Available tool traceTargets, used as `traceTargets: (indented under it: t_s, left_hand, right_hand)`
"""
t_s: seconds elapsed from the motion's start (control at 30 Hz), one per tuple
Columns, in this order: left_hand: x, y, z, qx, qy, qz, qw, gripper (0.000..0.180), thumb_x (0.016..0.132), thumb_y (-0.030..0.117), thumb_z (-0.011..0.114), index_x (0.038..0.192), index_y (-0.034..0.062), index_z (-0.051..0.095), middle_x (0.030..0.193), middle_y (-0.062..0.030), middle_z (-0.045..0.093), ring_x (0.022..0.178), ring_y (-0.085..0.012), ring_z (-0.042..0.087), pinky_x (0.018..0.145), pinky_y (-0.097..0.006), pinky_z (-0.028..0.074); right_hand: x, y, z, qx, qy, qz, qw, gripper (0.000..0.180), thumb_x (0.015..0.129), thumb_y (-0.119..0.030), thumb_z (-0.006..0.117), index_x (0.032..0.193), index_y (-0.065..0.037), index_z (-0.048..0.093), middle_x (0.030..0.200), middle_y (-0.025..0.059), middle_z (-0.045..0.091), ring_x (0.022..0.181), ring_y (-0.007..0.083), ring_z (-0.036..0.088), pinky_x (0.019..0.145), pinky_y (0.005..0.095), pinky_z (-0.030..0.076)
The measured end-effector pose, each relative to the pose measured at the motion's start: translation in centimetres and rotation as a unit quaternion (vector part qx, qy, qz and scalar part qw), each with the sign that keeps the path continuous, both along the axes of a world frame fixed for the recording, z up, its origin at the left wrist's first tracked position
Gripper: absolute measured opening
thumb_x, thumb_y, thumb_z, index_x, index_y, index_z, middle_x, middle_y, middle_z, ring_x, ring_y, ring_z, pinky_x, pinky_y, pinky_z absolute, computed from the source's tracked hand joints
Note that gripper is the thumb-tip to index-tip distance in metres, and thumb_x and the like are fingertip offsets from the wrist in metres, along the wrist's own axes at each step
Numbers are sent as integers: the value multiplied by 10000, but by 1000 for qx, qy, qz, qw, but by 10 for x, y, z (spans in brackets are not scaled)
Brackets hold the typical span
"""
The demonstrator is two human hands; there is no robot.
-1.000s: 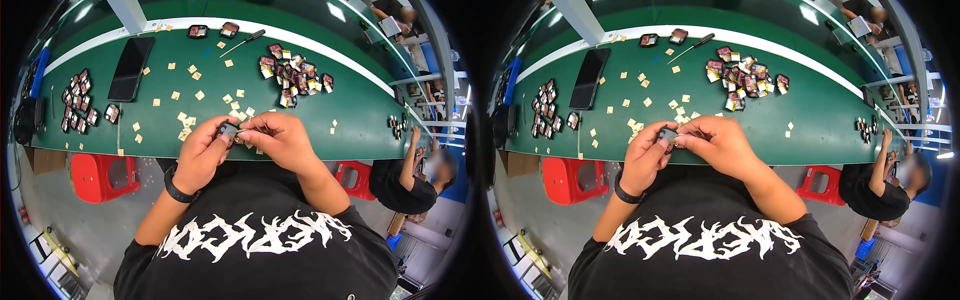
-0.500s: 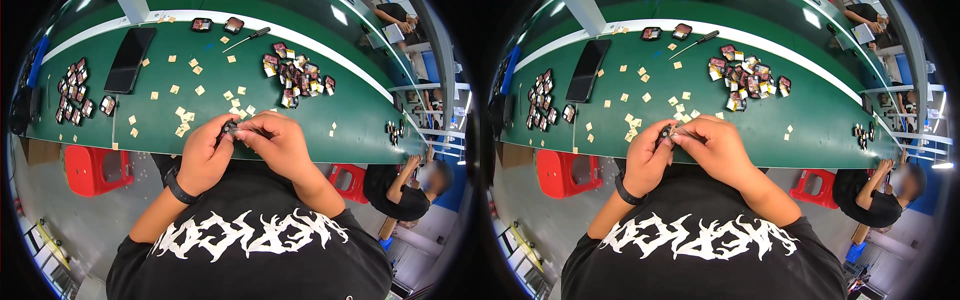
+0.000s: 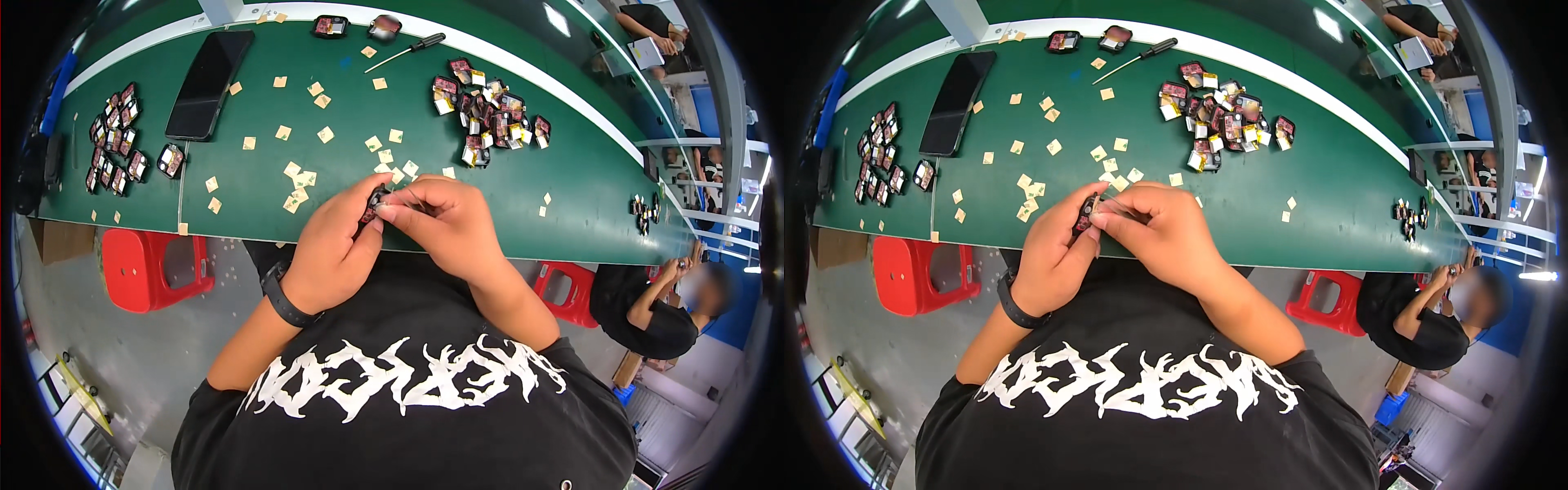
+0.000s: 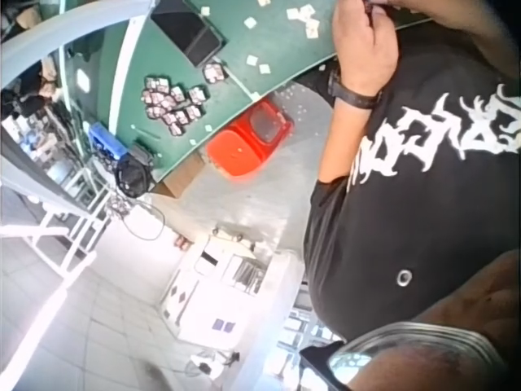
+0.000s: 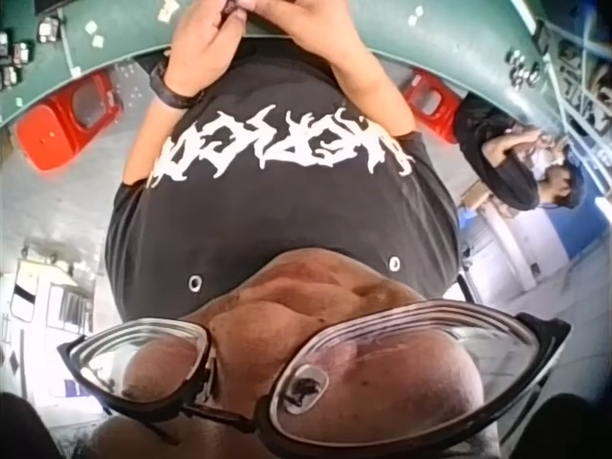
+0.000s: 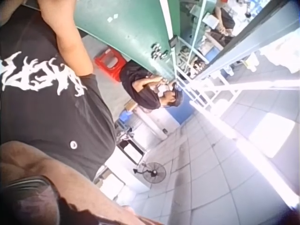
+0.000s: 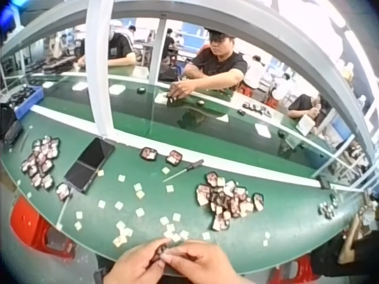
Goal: Assembling small electronic components, specifically smartwatches, at an industrial workbench.
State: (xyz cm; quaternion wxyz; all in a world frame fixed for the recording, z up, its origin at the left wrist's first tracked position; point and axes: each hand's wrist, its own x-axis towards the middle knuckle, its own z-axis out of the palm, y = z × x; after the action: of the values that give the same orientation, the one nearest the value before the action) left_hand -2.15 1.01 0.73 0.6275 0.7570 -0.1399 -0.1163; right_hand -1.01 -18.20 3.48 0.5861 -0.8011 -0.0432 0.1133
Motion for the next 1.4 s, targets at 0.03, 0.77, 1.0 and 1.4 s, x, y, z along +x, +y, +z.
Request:
traceTargets:
  t_s: [0.03, 0.77, 1.0, 1.4]
  left_hand:
    - [1, 0, 1, 0, 1, -1, 1000, 449, 945, -6, 565, 1394, -7, 541, 1049, -158, 663, 842, -263, 638, 776, -351, 515]
    - [0, 6, 7, -99, 88, -42, 990, 459, 1005, 40, 512, 1459, -22, 500, 884, -48, 605, 699, -104, 554, 636, -251, 455]
    - [3, 4, 1, -117, 88, -45, 988, 459, 1024, 65, 501, 1473, -26, 479, 831, -11, 583, 671, -54, 519, 585, -202, 415]
    - [-1, 0, -1, -111, 123, 30, 986, 301, 1001, 7, 583, 1302, -10, 590, 839, -7, 613, 668, -55, 559, 589, -218, 456]
  right_hand:
    - [1, 0, -3, 43, 47, -17, 998, 82, 910, -54, 770, 928, 25, 765, 789, 29, 651, 685, 58, 563, 584, 253, 442]
    - [11, -2, 0, 197, 217, 4, 956, 135, 933, -56, 759, 979, 2, 647, 791, 5, 676, 678, 33, 580, 602, 203, 459]
    - [14, 0, -2, 148, 190, 3, 971, 158, 928, -93, 762, 937, -14, 626, 769, -8, 641, 659, 26, 531, 552, 208, 403]
    - [4, 0, 6, 214, 269, -22, 939, 254, 935, -206, 785, 928, -72, 569, 727, -3, 596, 580, 26, 495, 465, 184, 335]
